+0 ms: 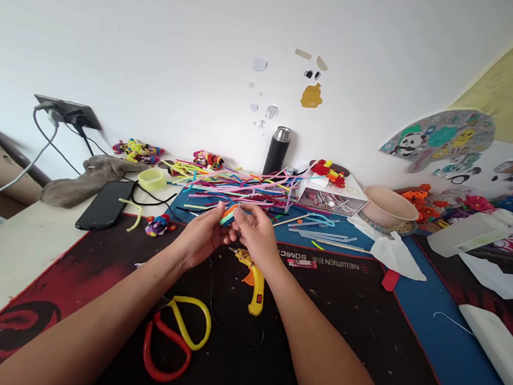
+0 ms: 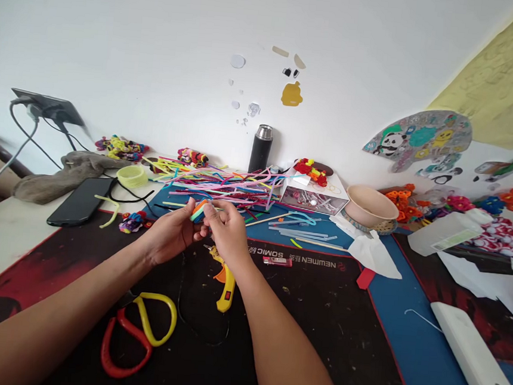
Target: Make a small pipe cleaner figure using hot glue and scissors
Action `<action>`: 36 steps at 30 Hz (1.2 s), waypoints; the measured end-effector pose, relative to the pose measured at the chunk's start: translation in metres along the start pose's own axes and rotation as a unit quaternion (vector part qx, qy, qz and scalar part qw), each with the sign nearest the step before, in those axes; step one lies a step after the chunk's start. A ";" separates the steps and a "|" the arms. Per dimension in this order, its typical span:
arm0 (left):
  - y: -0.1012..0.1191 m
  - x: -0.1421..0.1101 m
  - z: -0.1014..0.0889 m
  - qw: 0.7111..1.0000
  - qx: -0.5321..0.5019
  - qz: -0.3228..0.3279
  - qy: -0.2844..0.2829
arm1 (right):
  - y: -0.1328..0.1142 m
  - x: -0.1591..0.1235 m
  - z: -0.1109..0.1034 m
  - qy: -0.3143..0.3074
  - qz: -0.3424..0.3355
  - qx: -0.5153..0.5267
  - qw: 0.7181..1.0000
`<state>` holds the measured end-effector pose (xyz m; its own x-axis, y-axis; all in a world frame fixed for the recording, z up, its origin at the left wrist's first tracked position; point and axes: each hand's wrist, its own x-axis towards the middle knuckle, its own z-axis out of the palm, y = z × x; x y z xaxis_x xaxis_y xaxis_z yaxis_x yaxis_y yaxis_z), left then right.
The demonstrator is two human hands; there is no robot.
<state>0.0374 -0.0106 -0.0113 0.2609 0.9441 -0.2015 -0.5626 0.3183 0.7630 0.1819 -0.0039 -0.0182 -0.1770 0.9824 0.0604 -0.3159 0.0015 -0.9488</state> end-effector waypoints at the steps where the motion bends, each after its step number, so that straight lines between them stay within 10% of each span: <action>1: -0.002 0.000 0.000 1.000 0.017 0.008 -0.003 | 0.000 0.000 0.001 -0.002 0.000 -0.006 1.000; 11: 0.002 -0.002 -0.010 0.974 0.210 0.076 -0.042 | 0.001 0.004 -0.009 0.058 -0.028 -0.099 0.993; 20: 0.014 -0.007 -0.011 0.827 0.510 0.235 0.009 | -0.002 0.001 -0.008 0.038 -0.054 -0.161 0.985; 29: 0.019 0.008 -0.032 0.921 0.340 0.190 0.002 | -0.005 0.002 -0.009 0.051 -0.044 -0.092 0.993; 36: 0.031 0.007 -0.037 0.931 0.309 0.191 0.026 | -0.006 0.001 -0.009 0.048 -0.041 -0.091 0.994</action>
<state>-0.0075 0.0095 -0.0121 0.0880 0.9863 0.1394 -0.0433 -0.1361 0.9898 0.1918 -0.0010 -0.0150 -0.0654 0.9909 0.1178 -0.1507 0.1068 -0.9828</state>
